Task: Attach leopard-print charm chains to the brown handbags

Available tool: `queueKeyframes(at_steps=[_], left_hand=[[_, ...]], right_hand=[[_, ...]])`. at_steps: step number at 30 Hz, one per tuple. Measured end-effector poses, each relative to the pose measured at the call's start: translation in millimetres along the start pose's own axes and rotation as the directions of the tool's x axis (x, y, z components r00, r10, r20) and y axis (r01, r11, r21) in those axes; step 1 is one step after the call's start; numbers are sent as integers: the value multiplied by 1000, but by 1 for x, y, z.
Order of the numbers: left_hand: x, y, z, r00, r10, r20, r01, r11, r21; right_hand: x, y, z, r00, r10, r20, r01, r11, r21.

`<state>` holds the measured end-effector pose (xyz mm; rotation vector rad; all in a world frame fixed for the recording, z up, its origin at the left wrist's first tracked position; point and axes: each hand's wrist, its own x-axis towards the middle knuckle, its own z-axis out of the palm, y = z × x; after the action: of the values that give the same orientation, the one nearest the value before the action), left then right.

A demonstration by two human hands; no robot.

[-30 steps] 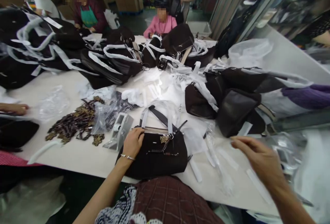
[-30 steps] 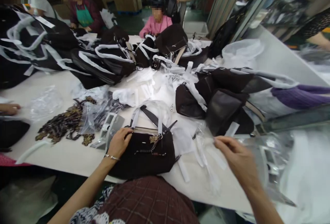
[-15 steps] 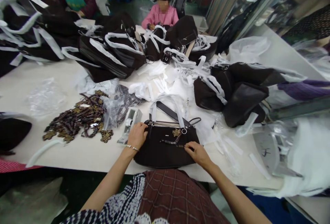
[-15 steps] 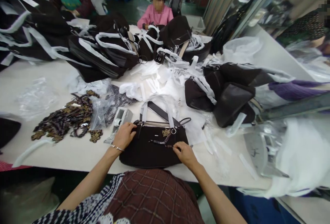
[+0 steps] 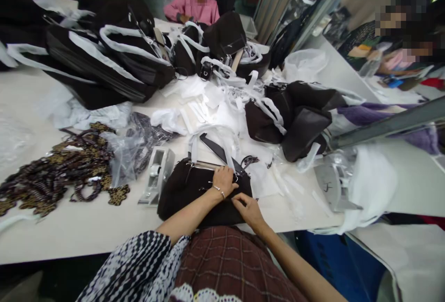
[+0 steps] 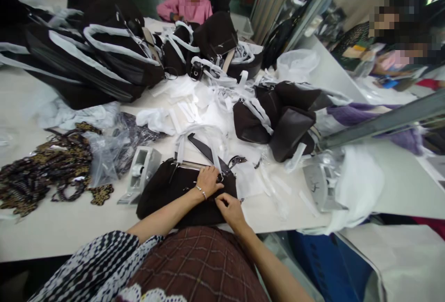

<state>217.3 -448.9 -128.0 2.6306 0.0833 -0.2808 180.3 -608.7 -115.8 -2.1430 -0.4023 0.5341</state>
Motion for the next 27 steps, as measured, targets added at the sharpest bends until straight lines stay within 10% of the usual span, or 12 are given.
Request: queueKeyframes(at_steps=[9,13,22,27], left_hand=[[-8,-14,1,991,134,-9,-134,988,-73],[-12,-16,-1,999,0,-49,-13,963,-269],[-14,-20,13,933,-217,287,354,422,-835],[-16,-16,14,953,-209,219,289,416,-862]], right_hand=[[35,-6,-34,987,96,-130,-80,989,123],[45,-3,-32,988,113,-104,-98,985,139],[49,3,-28,982,191,-17,-185,968,167],[56,1,-25,983,176,-51,-172,982,75]])
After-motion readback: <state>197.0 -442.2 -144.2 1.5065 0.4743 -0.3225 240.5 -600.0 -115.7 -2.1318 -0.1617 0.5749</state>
